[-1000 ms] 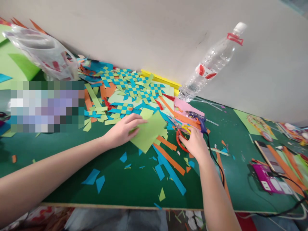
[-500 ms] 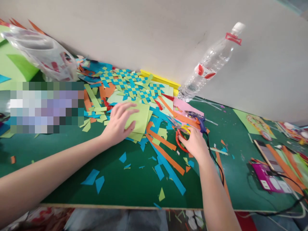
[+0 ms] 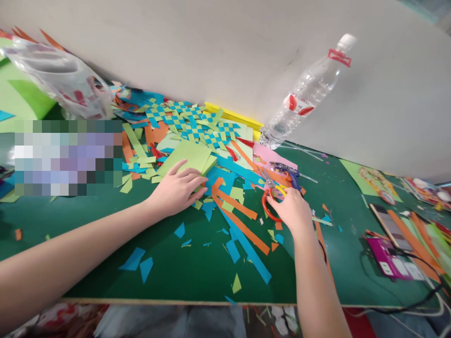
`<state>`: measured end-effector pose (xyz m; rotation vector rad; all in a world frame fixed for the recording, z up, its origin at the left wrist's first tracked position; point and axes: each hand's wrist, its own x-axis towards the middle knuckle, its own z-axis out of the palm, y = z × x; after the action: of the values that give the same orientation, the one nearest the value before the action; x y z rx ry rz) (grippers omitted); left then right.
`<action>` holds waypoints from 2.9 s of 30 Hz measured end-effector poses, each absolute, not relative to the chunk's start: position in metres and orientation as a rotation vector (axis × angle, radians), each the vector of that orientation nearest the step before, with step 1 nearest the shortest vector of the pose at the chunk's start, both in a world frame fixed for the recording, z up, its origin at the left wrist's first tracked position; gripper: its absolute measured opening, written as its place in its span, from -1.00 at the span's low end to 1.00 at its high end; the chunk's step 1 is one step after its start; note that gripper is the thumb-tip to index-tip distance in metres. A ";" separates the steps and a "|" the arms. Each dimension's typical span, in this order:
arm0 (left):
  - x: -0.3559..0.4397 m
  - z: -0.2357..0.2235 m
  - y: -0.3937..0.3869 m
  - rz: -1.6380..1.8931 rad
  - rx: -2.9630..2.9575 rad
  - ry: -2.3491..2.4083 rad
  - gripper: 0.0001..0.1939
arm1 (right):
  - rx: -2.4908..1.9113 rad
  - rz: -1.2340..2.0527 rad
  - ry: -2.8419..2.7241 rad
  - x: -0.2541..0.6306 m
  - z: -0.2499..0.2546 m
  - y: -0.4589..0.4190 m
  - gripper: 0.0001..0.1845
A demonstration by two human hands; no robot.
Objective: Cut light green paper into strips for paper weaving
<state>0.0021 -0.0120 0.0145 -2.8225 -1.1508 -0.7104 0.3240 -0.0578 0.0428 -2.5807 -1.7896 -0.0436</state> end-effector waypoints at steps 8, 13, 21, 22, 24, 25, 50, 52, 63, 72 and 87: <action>0.000 0.013 -0.009 -0.754 -2.659 -1.351 -0.72 | -2.465 -0.115 -1.865 0.332 0.036 -0.058 -0.41; 0.000 0.013 -0.008 -0.735 -2.604 -1.357 -0.72 | -2.513 -0.075 -1.872 0.333 0.038 -0.061 -0.39; 0.006 0.010 -0.010 -0.662 -2.773 -1.109 -0.71 | -2.512 -0.253 -1.932 0.327 0.045 -0.067 -0.42; 0.006 0.009 -0.010 -0.649 -2.818 -1.068 -0.70 | -2.508 -0.292 -1.921 0.326 0.045 -0.068 -0.46; 0.007 0.005 -0.010 -0.612 -2.905 -1.006 -0.67 | -2.466 -0.371 -1.891 0.325 0.045 -0.068 -0.55; 0.007 0.004 -0.010 -0.595 -2.945 -0.982 -0.65 | -2.417 -0.406 -1.888 0.324 0.044 -0.068 -0.58; 0.009 0.000 -0.009 -0.665 -2.941 -1.079 -0.67 | -1.761 -0.180 -2.393 0.289 0.008 -0.050 -0.43; 0.009 0.000 -0.009 -0.643 -2.922 -1.111 -0.66 | -1.768 -0.176 -2.402 0.288 0.009 -0.051 -0.42; 0.008 -0.002 -0.010 -0.657 -2.701 -1.311 -0.65 | -1.789 -0.148 -2.416 0.288 0.011 -0.052 -0.38; 0.007 0.001 -0.011 -0.711 -2.651 -1.330 -0.68 | -1.772 -0.230 -2.354 0.288 0.010 -0.051 -0.35; -0.029 0.021 0.004 -0.399 -2.589 -1.604 -0.40 | -1.624 -0.287 -2.313 0.299 0.005 -0.048 -0.44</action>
<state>-0.0289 0.0037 0.0211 -2.5887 -1.6040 -0.3988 0.2994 -0.0485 0.0053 -1.6238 -2.3135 -0.2869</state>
